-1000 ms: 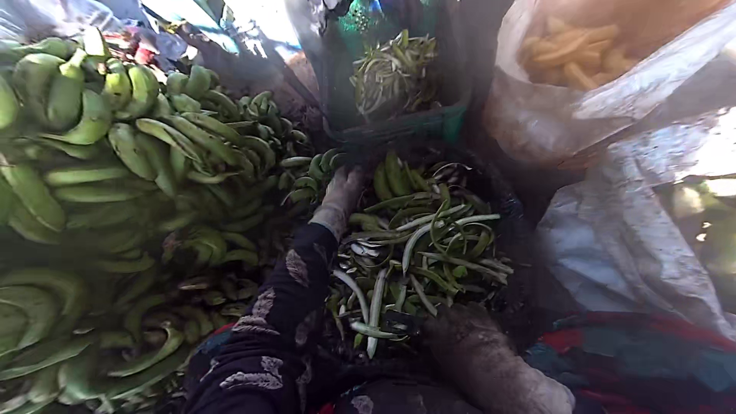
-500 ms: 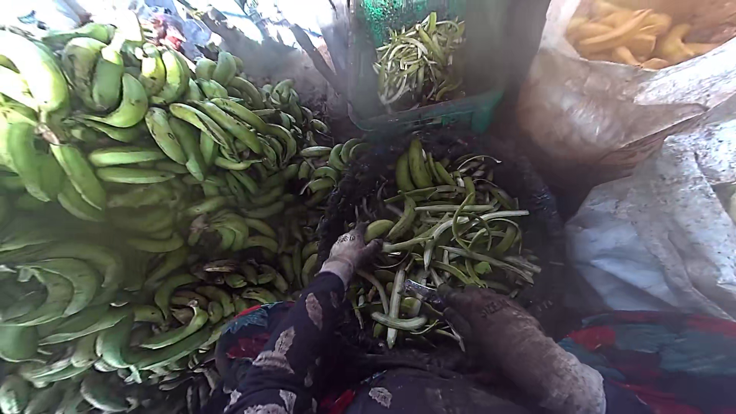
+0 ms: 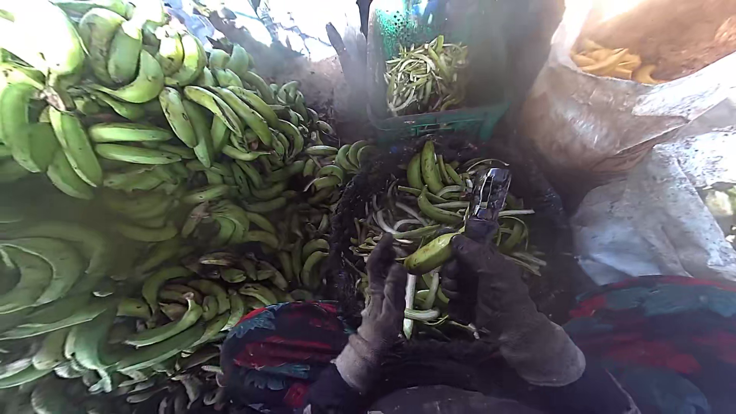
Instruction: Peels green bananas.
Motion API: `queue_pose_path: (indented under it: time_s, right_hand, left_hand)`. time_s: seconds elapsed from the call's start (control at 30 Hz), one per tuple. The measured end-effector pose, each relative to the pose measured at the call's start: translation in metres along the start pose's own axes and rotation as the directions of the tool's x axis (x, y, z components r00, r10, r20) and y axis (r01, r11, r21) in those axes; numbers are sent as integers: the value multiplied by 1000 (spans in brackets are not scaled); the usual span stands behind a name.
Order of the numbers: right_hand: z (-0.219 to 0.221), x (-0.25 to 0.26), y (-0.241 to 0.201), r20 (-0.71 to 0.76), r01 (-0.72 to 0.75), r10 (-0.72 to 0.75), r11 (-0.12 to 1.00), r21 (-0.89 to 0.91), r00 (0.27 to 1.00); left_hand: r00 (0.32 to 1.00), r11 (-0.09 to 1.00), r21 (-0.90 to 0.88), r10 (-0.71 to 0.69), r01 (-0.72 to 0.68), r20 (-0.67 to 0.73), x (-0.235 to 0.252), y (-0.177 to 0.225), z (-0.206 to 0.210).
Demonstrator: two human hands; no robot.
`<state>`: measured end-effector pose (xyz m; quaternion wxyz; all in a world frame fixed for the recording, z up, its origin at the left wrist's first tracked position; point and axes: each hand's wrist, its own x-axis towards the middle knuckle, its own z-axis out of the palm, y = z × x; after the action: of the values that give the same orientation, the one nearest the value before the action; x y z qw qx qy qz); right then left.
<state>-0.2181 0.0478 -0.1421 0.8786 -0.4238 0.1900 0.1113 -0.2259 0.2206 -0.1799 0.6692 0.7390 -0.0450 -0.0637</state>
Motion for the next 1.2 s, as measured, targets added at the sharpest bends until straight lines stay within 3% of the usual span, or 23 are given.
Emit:
queue_pose_path:
  time_s: [0.03, 0.07, 0.1, 0.17, 0.2, 0.3, 0.4, 0.53, 0.7, 0.8, 0.9, 0.97, 1.03, 1.07, 1.1, 1.13, 1.2]
  right_hand:
    - [7, -1, 4, 21, 54, -53, 995, -79, 998]
    - [12, -3, 7, 79, 122, -110, 978, -169, 991]
    - [13, -6, 10, 172, 192, -152, 950, -248, 973]
    - [19, -13, 11, 253, 235, -136, 878, -417, 958]
    - [22, -17, 10, 244, 211, -98, 843, -494, 965]
    - [15, -32, 7, 230, 202, -58, 705, -680, 972]
    - [8, -48, 12, 258, 254, -94, 665, -703, 961]
    - [12, -63, 21, 227, 180, -27, 704, -687, 974]
    - [22, -61, 24, 215, 91, 69, 754, -651, 974]
    - [27, -61, 23, 211, 78, 63, 796, -600, 976]
    - [32, -62, 21, 219, 126, 5, 805, -580, 976]
    - [25, -58, 24, 292, 171, 36, 740, -651, 956]
    - [5, -48, 32, 377, 179, 257, 563, -806, 890]
    - [-5, -44, 38, 404, 244, 283, 465, -851, 870]
    - [-13, -39, 40, 459, 371, 180, 375, -850, 870]
    - [-15, -35, 29, 440, 387, 76, 360, -849, 895]
    - [-5, -33, -10, 326, 341, -122, 508, -791, 938]
  left_hand:
    - [970, 943, -233, -242, 236, 0, -6, 11, 3]
    - [904, 812, -422, -425, 404, 48, -6, 22, 5]
    - [843, 680, -543, -528, 493, 105, -3, 31, 5]
    - [824, 549, -699, -557, 457, 102, 8, 40, -3]
    - [840, 546, -752, -542, 370, 19, 13, 43, -10]
    - [880, 616, -780, -425, 111, -211, 34, 43, -36]
    - [892, 700, -700, -216, -142, -397, 47, 46, -49]
    - [811, 812, -386, 170, -437, -560, 44, 54, -41]
    - [667, 760, 64, 604, -646, -438, 28, 52, -21]
    - [604, 699, 175, 696, -693, -389, 28, 53, -14]
    - [572, 662, 155, 724, -733, -387, 32, 64, -6]
    - [599, 688, 55, 665, -724, -445, 38, 77, 1]
    - [736, 766, -166, 497, -621, -460, 44, 92, 2]
    - [832, 763, -376, 369, -526, -414, 49, 100, 0]
    - [905, 718, -562, 247, -411, -346, 54, 104, -4]
    - [949, 691, -663, 113, -287, -293, 60, 107, -8]
    - [972, 760, -642, -61, -103, -228, 63, 104, -16]
